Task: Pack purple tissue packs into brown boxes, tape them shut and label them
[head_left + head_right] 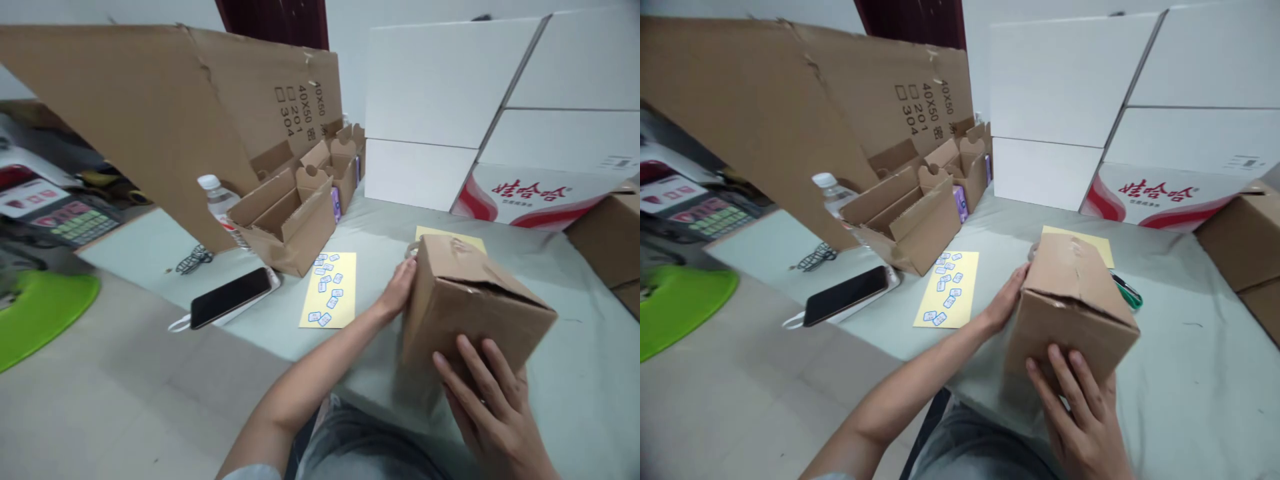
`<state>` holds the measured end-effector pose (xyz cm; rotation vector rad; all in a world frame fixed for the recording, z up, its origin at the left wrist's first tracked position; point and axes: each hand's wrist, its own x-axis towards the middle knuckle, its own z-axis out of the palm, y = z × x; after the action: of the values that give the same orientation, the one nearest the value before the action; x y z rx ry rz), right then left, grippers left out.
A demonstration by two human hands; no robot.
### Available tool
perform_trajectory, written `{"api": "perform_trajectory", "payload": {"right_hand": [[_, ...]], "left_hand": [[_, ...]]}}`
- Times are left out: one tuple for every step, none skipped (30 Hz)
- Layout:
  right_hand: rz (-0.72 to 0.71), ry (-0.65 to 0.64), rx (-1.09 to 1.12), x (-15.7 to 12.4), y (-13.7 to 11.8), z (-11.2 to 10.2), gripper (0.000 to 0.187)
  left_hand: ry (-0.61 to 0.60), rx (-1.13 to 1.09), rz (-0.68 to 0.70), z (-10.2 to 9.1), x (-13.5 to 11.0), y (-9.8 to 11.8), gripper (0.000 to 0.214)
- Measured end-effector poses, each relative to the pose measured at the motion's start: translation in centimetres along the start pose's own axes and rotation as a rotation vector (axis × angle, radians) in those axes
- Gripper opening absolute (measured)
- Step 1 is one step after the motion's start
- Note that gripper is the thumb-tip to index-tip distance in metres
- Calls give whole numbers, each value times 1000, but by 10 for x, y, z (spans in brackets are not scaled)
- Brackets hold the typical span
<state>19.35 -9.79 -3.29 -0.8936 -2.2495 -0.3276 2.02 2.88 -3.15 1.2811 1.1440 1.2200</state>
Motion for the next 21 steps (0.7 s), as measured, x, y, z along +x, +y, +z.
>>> {"api": "perform_trajectory", "payload": {"right_hand": [[17, 10, 8, -9, -1, 8, 62], [35, 16, 28, -17, -3, 16, 64], [58, 15, 59, -25, -5, 23, 64], [91, 11, 98, -32, -8, 29, 63], [126, 5, 136, -38, -11, 34, 62], [158, -2, 168, -43, -13, 38, 61], [185, -12, 191, -47, -15, 41, 60], [203, -25, 200, -49, -17, 42, 59], [205, -40, 192, -51, -18, 43, 58], [198, -56, 173, -52, -19, 42, 56], [193, -68, 150, -53, -19, 40, 53], [192, -70, 133, -53, -20, 38, 48], [199, -61, 130, -52, -21, 35, 42], [213, -42, 145, -51, -22, 32, 38], [228, -18, 175, -49, -24, 29, 35], [233, 3, 215, -46, -27, 26, 35], [224, 17, 260, -42, -30, 24, 36], [205, 25, 306, -37, -34, 22, 38], [189, 27, 360, -31, -39, 22, 39], [187, 20, 423, -25, -45, 24, 39], [208, -1, 498, -18, -50, 28, 37]], "left_hand": [[-3, 20, 11, 1, -13, -3, 43], [-10, 40, 17, 2, -26, -6, 48], [-18, 63, 18, 4, -39, -10, 54], [-28, 94, 13, 5, -50, -12, 58], [-38, 132, 5, 4, -60, -15, 58], [-48, 177, -7, 1, -68, -16, 57], [-53, 231, -23, -6, -75, -16, 52], [-43, 295, -44, -17, -79, -15, 46], [-19, 366, -72, -32, -82, -14, 38], [37, 446, -109, -49, -84, -12, 30], [134, 536, -162, -68, -85, -11, 28], [239, 622, -223, -88, -85, -9, 33], [329, 702, -285, -107, -85, -8, 41], [405, 772, -349, -124, -84, -8, 50], [452, 828, -406, -138, -84, -8, 58], [477, 871, -449, -148, -83, -8, 62], [482, 900, -484, -155, -83, -9, 62], [471, 915, -510, -158, -82, -9, 59], [453, 919, -526, -160, -81, -10, 55], [433, 914, -532, -159, -80, -11, 51], [415, 902, -531, -158, -78, -12, 49]]}}
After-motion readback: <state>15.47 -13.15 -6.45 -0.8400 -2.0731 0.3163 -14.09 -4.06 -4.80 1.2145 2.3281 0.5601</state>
